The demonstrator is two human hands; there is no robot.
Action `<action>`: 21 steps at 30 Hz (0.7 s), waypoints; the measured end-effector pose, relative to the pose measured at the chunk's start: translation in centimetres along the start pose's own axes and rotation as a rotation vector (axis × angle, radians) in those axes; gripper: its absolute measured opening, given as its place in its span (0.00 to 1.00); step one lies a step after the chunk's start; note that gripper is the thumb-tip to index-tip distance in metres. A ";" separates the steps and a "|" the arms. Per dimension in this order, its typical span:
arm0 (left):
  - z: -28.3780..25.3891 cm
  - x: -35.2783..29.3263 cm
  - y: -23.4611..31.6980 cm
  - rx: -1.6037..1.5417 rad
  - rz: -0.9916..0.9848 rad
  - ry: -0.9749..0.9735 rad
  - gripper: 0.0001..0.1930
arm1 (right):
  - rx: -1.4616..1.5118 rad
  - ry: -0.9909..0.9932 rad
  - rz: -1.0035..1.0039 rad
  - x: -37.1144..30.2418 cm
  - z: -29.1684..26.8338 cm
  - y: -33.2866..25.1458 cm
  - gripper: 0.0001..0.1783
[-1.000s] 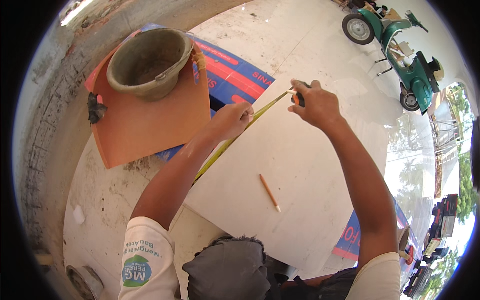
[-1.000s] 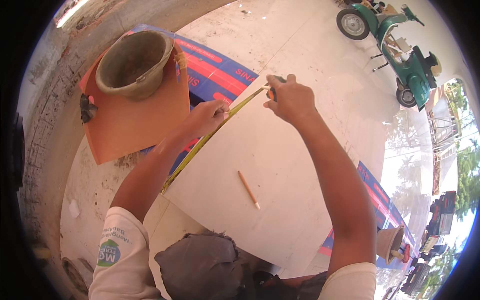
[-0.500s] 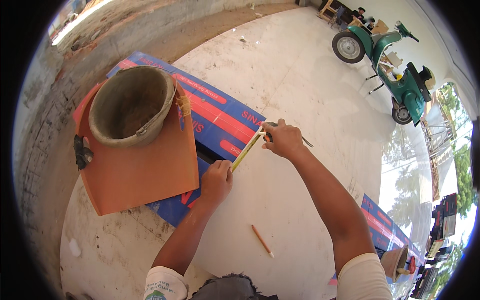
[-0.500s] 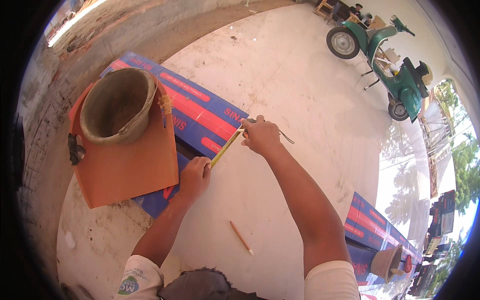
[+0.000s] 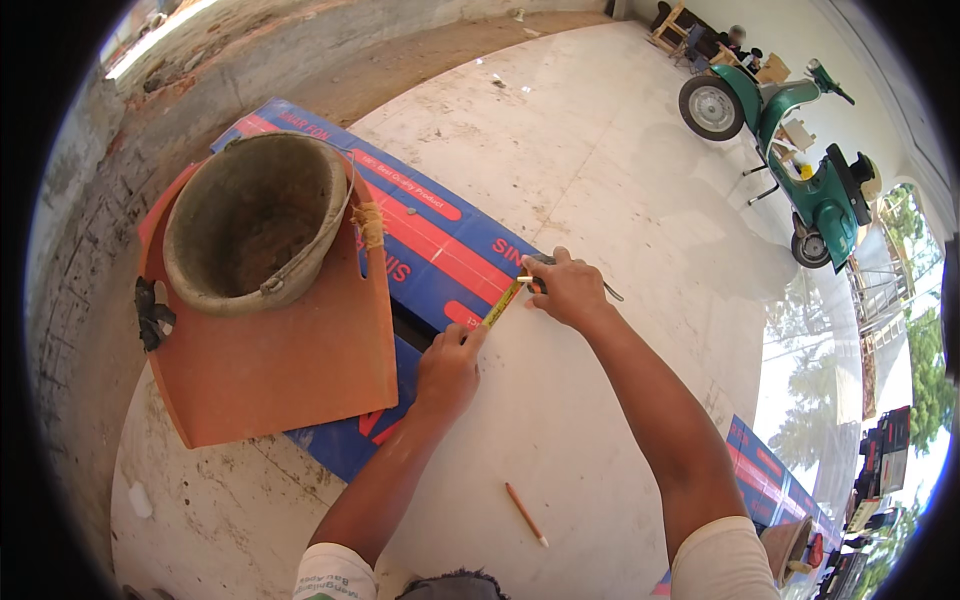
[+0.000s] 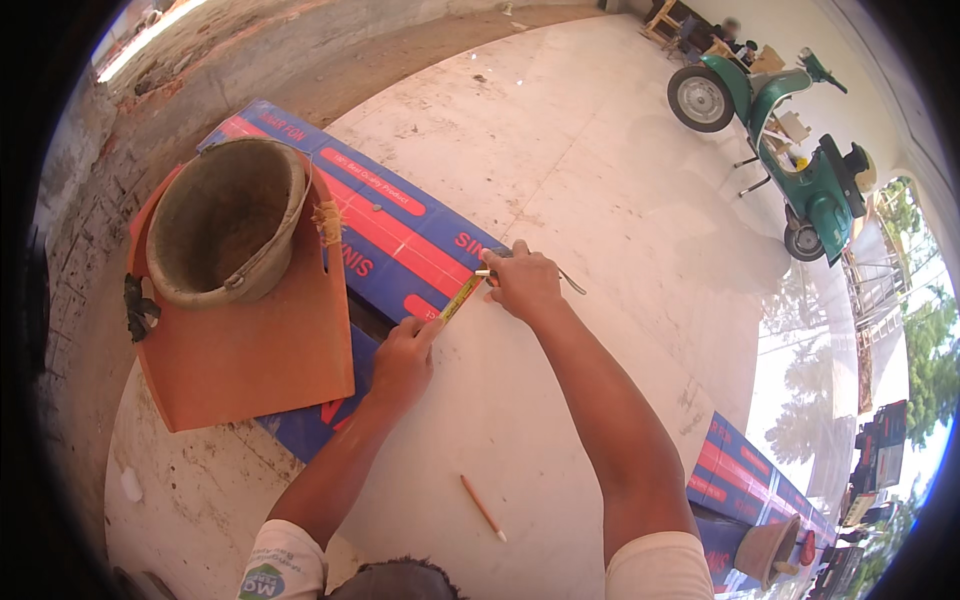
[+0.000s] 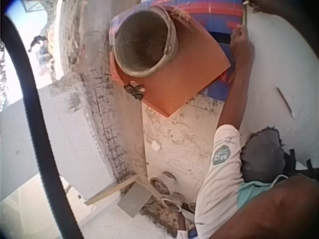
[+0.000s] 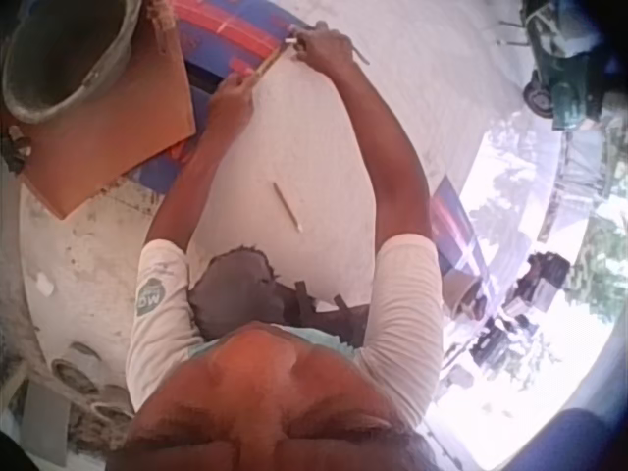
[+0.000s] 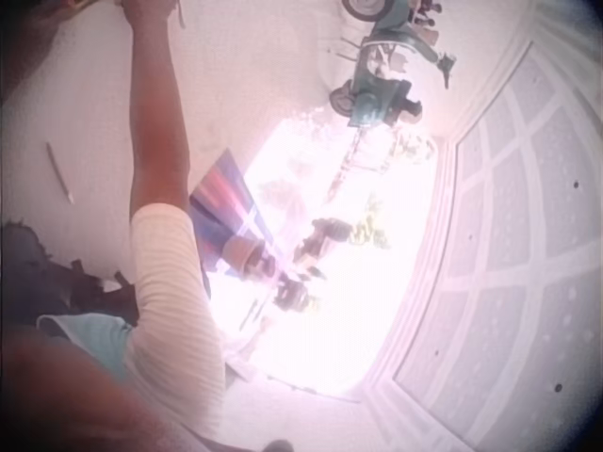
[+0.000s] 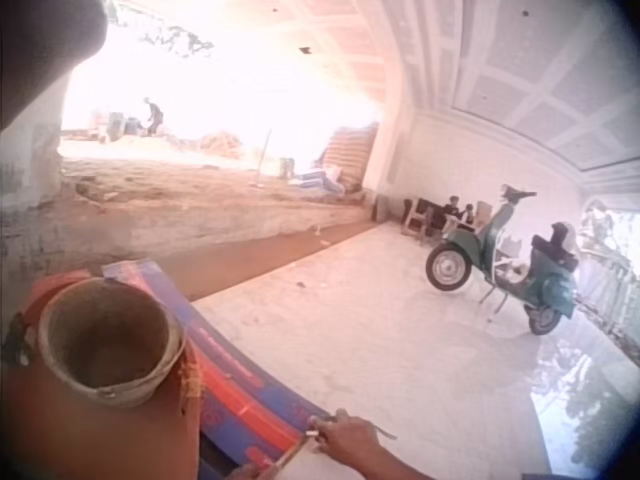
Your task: The person measures a floor tile with a tape measure and marks a point with a pencil. The person then positions a wooden board as a straightedge across the tile and draws a line using the pencil.
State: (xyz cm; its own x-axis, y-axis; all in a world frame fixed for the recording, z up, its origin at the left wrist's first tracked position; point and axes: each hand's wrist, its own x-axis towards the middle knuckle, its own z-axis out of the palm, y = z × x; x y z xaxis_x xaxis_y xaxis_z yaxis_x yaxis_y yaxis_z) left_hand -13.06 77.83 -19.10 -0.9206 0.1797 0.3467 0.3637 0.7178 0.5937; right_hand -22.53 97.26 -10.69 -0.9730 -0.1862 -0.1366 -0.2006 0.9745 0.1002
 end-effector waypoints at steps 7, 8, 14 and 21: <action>0.4 0.8 0.4 0.005 -0.011 -0.044 0.18 | 0.003 0.016 0.003 0.1 0.1 0.6 0.38; 0.3 0.8 0.5 -0.008 -0.005 -0.039 0.17 | -0.005 0.021 0.000 0.2 0.1 0.8 0.38; 0.1 0.8 0.4 -0.116 0.028 0.033 0.16 | -0.035 0.027 -0.018 -0.1 -1.2 1.1 0.37; -0.7 2.0 1.0 -0.186 -0.015 0.033 0.11 | -0.073 -0.033 -0.031 -0.6 -3.7 1.4 0.35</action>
State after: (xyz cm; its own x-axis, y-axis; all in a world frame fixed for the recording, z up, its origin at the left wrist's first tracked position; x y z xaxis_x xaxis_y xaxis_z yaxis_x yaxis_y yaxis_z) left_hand -14.40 78.41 -17.26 -0.9221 0.1452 0.3586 0.3726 0.5828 0.7221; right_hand -22.62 98.32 -6.83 -0.9622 -0.2106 -0.1727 -0.2392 0.9566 0.1665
